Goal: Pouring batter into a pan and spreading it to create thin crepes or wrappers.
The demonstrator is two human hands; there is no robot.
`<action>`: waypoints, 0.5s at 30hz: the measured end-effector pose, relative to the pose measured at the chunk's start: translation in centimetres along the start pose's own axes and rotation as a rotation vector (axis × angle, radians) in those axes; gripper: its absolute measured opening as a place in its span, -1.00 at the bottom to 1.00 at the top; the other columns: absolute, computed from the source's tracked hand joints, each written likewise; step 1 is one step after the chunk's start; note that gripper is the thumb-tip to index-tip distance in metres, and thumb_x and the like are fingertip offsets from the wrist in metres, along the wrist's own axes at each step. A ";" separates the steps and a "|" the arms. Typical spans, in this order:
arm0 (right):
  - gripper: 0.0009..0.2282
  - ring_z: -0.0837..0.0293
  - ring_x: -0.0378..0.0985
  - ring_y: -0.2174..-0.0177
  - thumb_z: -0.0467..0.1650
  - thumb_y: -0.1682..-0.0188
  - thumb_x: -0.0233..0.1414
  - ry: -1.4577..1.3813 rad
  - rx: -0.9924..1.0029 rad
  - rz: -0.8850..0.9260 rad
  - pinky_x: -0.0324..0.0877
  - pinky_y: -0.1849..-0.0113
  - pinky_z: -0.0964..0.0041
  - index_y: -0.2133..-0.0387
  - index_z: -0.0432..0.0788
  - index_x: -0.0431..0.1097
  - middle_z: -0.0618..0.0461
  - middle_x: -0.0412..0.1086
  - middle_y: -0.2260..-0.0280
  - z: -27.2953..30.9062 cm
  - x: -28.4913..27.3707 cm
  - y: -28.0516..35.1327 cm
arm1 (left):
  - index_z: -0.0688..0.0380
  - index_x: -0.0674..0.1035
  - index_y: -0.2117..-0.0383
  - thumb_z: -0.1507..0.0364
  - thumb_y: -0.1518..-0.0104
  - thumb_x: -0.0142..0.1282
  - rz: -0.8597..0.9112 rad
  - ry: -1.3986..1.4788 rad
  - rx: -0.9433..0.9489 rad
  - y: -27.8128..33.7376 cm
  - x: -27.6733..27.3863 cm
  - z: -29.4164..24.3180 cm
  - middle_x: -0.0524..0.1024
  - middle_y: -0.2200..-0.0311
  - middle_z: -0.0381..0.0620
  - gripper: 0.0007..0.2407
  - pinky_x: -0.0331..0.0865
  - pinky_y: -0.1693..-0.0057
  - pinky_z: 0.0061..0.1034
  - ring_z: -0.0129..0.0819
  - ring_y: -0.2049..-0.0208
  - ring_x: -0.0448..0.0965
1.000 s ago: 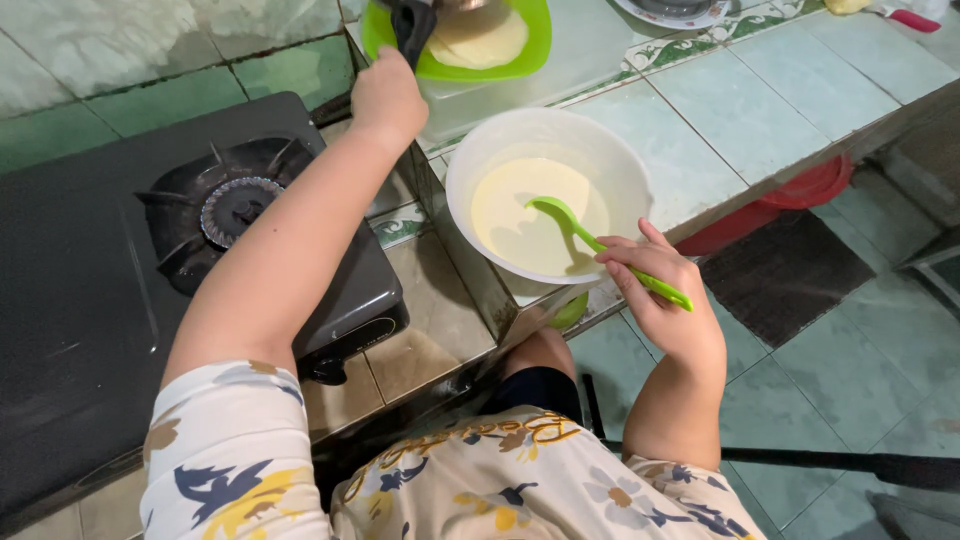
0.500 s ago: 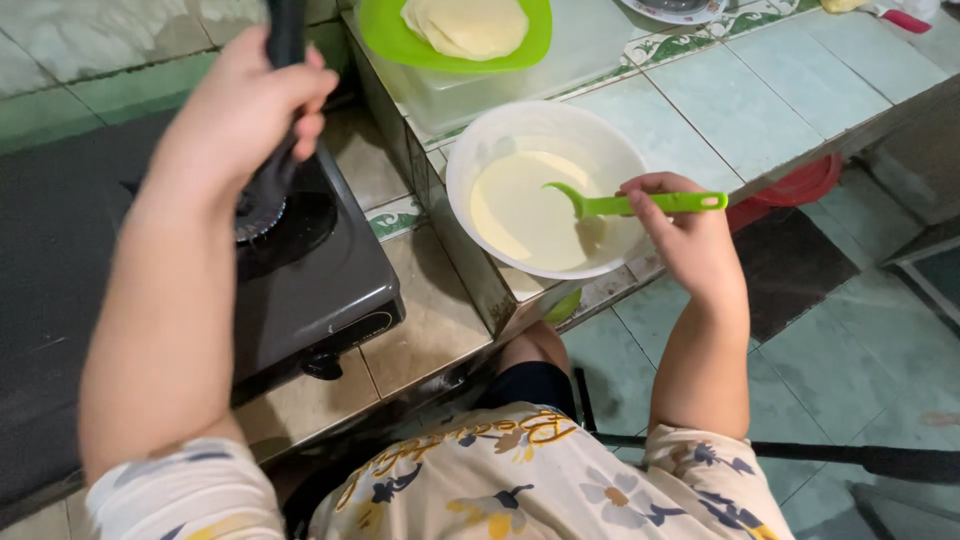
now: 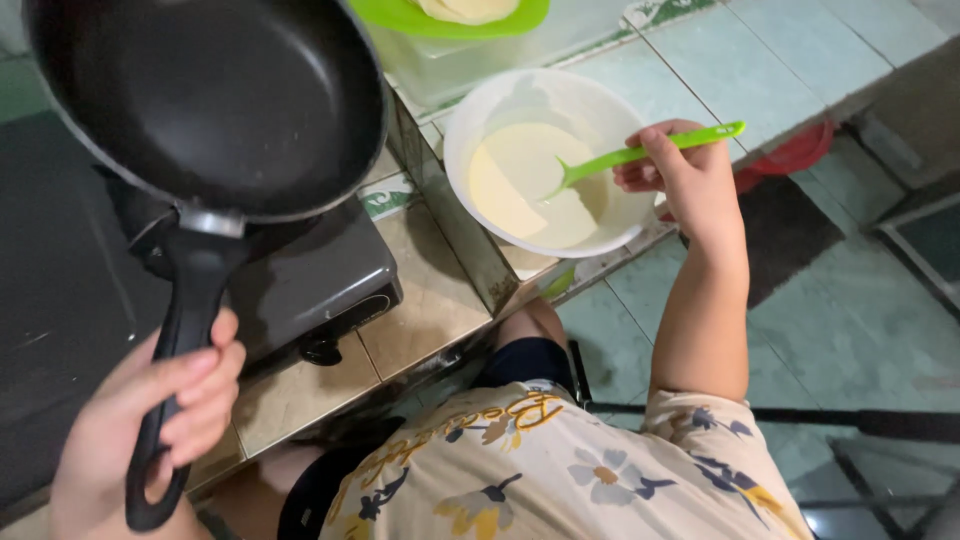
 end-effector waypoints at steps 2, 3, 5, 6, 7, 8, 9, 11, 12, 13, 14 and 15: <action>-0.81 0.13 0.64 0.38 -0.43 -0.25 -0.05 -0.051 0.003 -0.017 0.59 0.28 0.27 0.19 -0.40 0.38 -0.11 0.52 0.35 -0.3 -0.3 0.2 | 0.32 0.32 0.02 0.57 -0.33 -0.06 -0.003 0.041 -0.023 0.9 -0.9 1.2 0.31 0.50 -0.16 -0.84 0.24 0.58 -0.65 -0.55 0.64 0.32; -0.82 0.11 0.64 0.38 -0.43 -0.25 -0.06 -0.105 -0.005 -0.024 0.59 0.27 0.27 0.19 -0.40 0.37 -0.13 0.52 0.34 -0.3 -0.5 0.2 | 0.31 0.30 0.01 0.57 -0.34 -0.07 -0.011 0.079 -0.032 1.4 -1.4 1.9 0.30 0.50 -0.17 -0.83 0.23 0.58 -0.65 -0.55 0.64 0.31; -0.82 0.10 0.64 0.39 -0.44 -0.25 -0.07 -0.126 0.004 -0.056 0.60 0.27 0.26 0.20 -0.40 0.38 -0.14 0.51 0.35 -0.4 -1.0 0.5 | 0.31 0.29 0.02 0.57 -0.35 -0.08 -0.009 0.090 -0.045 1.7 -1.7 2.4 0.28 0.51 -0.17 -0.84 0.24 0.58 -0.65 -0.55 0.65 0.30; -0.82 0.10 0.64 0.40 -0.44 -0.25 -0.07 -0.151 0.006 -0.079 0.61 0.26 0.25 0.20 -0.40 0.39 -0.16 0.51 0.36 -0.5 -1.2 0.5 | 0.32 0.28 0.03 0.56 -0.36 -0.09 -0.013 0.098 -0.047 1.9 -1.8 2.7 0.26 0.52 -0.18 -0.85 0.24 0.58 -0.65 -0.56 0.66 0.28; -0.82 0.10 0.64 0.40 -0.44 -0.25 -0.07 -0.150 0.009 -0.082 0.61 0.26 0.25 0.20 -0.40 0.39 -0.16 0.51 0.36 -0.7 -1.4 0.7 | 0.32 0.28 0.03 0.56 -0.36 -0.09 -0.012 0.099 -0.051 1.9 -1.8 2.9 0.26 0.52 -0.18 -0.85 0.24 0.58 -0.65 -0.56 0.66 0.28; -0.81 0.09 0.63 0.41 -0.44 -0.24 -0.07 -0.182 0.000 -0.099 0.61 0.26 0.25 0.20 -0.41 0.38 -0.17 0.51 0.36 -0.8 -1.7 0.7 | 0.31 0.28 0.04 0.54 -0.35 -0.09 -0.046 0.092 -0.046 2.0 -2.1 3.0 0.26 0.52 -0.18 -0.84 0.24 0.58 -0.66 -0.56 0.66 0.27; -0.81 0.09 0.63 0.41 -0.44 -0.24 -0.06 -0.214 -0.009 -0.116 0.60 0.26 0.24 0.21 -0.42 0.38 -0.18 0.51 0.37 -0.9 -1.9 0.8 | 0.31 0.28 0.04 0.53 -0.33 -0.09 -0.079 0.085 -0.041 2.0 -2.3 3.2 0.25 0.52 -0.19 -0.83 0.24 0.58 -0.68 -0.57 0.66 0.27; -0.81 0.09 0.63 0.41 -0.44 -0.24 -0.06 -0.211 -0.014 -0.134 0.60 0.26 0.24 0.21 -0.42 0.38 -0.18 0.51 0.36 -0.6 -2.1 1.2 | 0.31 0.28 0.04 0.53 -0.33 -0.09 -0.064 0.137 -0.028 2.0 -2.7 3.4 0.25 0.52 -0.19 -0.84 0.24 0.58 -0.68 -0.57 0.66 0.27; -0.81 0.09 0.63 0.41 -0.44 -0.23 -0.05 -0.207 -0.017 -0.151 0.60 0.26 0.24 0.21 -0.42 0.38 -0.18 0.51 0.35 -0.5 -2.3 1.4 | 0.31 0.28 0.05 0.54 -0.34 -0.09 -0.051 0.192 -0.017 2.0 -2.9 3.6 0.25 0.52 -0.18 -0.84 0.24 0.57 -0.69 -0.57 0.65 0.27; -0.81 0.09 0.63 0.41 -0.44 -0.23 -0.05 -0.205 -0.015 -0.152 0.60 0.26 0.24 0.21 -0.42 0.38 -0.18 0.51 0.35 -0.3 -2.4 1.5 | 0.31 0.28 0.05 0.54 -0.34 -0.09 -0.050 0.193 -0.019 2.0 -2.9 3.6 0.25 0.52 -0.18 -0.84 0.24 0.57 -0.69 -0.57 0.65 0.27; -0.81 0.08 0.63 0.41 -0.44 -0.24 -0.05 -0.215 -0.033 -0.149 0.60 0.26 0.23 0.21 -0.43 0.38 -0.20 0.51 0.35 0.0 -2.4 1.7 | 0.30 0.27 0.05 0.54 -0.34 -0.09 -0.039 0.176 -0.031 2.1 -2.9 3.7 0.25 0.52 -0.19 -0.84 0.25 0.56 -0.68 -0.57 0.65 0.28; -0.81 0.08 0.62 0.40 -0.44 -0.24 -0.05 -0.226 -0.050 -0.147 0.60 0.26 0.22 0.20 -0.43 0.38 -0.21 0.51 0.34 0.3 -2.5 1.8 | 0.30 0.26 0.05 0.54 -0.35 -0.09 -0.029 0.158 -0.043 2.1 -2.9 3.8 0.26 0.51 -0.19 -0.84 0.26 0.55 -0.67 -0.57 0.65 0.29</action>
Point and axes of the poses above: each hand's wrist, its own y-axis away from the middle knuckle, its own x-axis out of the palm, z = x × y, the point moved 9 cm from there along -y, towards the middle knuckle
